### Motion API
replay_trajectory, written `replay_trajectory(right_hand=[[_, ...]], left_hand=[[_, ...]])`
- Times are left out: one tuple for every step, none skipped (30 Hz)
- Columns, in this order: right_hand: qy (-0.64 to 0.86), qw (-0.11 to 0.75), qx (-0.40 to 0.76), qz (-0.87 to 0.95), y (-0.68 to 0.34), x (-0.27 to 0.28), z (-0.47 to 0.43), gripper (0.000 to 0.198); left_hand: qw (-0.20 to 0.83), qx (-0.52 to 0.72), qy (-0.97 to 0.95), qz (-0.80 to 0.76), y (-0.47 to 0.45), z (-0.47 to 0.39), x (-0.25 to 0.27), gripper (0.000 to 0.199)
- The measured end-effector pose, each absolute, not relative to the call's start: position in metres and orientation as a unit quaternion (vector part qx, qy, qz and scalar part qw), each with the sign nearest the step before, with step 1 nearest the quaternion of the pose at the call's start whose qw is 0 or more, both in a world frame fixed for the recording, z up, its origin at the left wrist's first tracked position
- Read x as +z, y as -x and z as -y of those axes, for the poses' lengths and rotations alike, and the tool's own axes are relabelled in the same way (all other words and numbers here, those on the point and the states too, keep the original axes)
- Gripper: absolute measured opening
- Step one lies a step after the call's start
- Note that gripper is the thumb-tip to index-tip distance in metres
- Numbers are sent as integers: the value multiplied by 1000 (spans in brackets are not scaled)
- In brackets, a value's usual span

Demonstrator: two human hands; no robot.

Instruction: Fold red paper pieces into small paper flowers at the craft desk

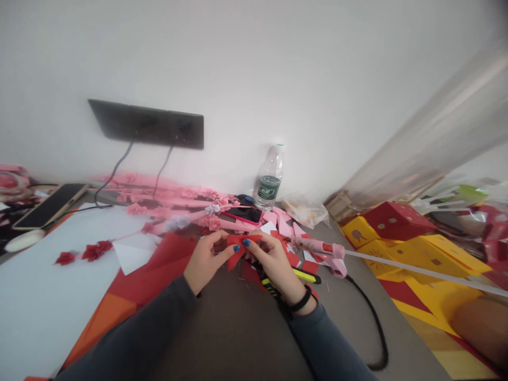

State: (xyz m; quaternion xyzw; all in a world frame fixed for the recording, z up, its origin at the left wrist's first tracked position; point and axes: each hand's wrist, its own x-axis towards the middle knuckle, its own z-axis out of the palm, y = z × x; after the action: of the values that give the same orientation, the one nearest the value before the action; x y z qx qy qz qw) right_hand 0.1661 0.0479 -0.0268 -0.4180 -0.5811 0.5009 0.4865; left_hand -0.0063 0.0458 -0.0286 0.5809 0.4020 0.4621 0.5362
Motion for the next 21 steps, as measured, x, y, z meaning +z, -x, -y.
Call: replay_trajectory(right_hand=[[421,489,501,577,-166,-27,-48,35],[424,491,501,573,-166,-27,-48,36],[428,490,502,570,-165,-27,-48,38],[431,487,503,569,-166,-26,-48,40],[433,483,503,571,-166,-26,-47,42],[434,478,503,574,-166,-26,-48,44],[434,473,503,579,-166,-26,-48,45],[434,466,503,584,-167,-26,-48,46],[433,459,502,591,-167,-26,-48,47],[432,453,502,597,-168,-26,-48,46],[433,449,498,602,-168,-26,-48,44],[434,449,491,607,-168,-27,-48,41],[437,453,480,611,-168,-27,-48,38],[439,461,466,614,-168,-27,-48,35],[442,470,452,616,-167,-27,-48,32],[445,477,440,617,-167,-26,-48,30],[446,480,433,620,-167,-26,-48,28],[444,478,431,623,-166,-25,-48,26],[440,473,433,629,-166,-25,-48,25],[435,465,436,636,-166,-24,-47,25],[430,458,436,645,-165,-23,-47,25]], left_hand=[[536,463,-576,-408,6,-45,-28,21],[535,464,-569,-418,7,-45,-28,23],[534,466,-561,-428,7,-45,-28,25],[533,467,-554,-436,7,-44,-27,26],[533,466,-551,-443,7,-44,-27,28],[532,463,-551,-446,6,-44,-27,29],[532,458,-554,-447,6,-44,-27,29],[533,453,-558,-446,6,-43,-27,30],[535,451,-560,-444,5,-43,-28,30],[535,451,-560,-442,5,-44,-28,31],[535,457,-557,-441,4,-44,-27,32],[533,466,-552,-441,4,-44,-27,32],[529,475,-548,-441,4,-44,-27,32],[524,482,-546,-442,5,-44,-26,32],[518,483,-549,-443,6,-44,-26,31],[512,480,-556,-445,7,-44,-25,30],[505,473,-566,-448,7,-43,-25,28],[500,464,-576,-450,8,-43,-25,26],[498,454,-584,-452,9,-42,-25,24],[498,444,-590,-455,10,-41,-26,23],[500,434,-593,-457,10,-41,-26,22]])
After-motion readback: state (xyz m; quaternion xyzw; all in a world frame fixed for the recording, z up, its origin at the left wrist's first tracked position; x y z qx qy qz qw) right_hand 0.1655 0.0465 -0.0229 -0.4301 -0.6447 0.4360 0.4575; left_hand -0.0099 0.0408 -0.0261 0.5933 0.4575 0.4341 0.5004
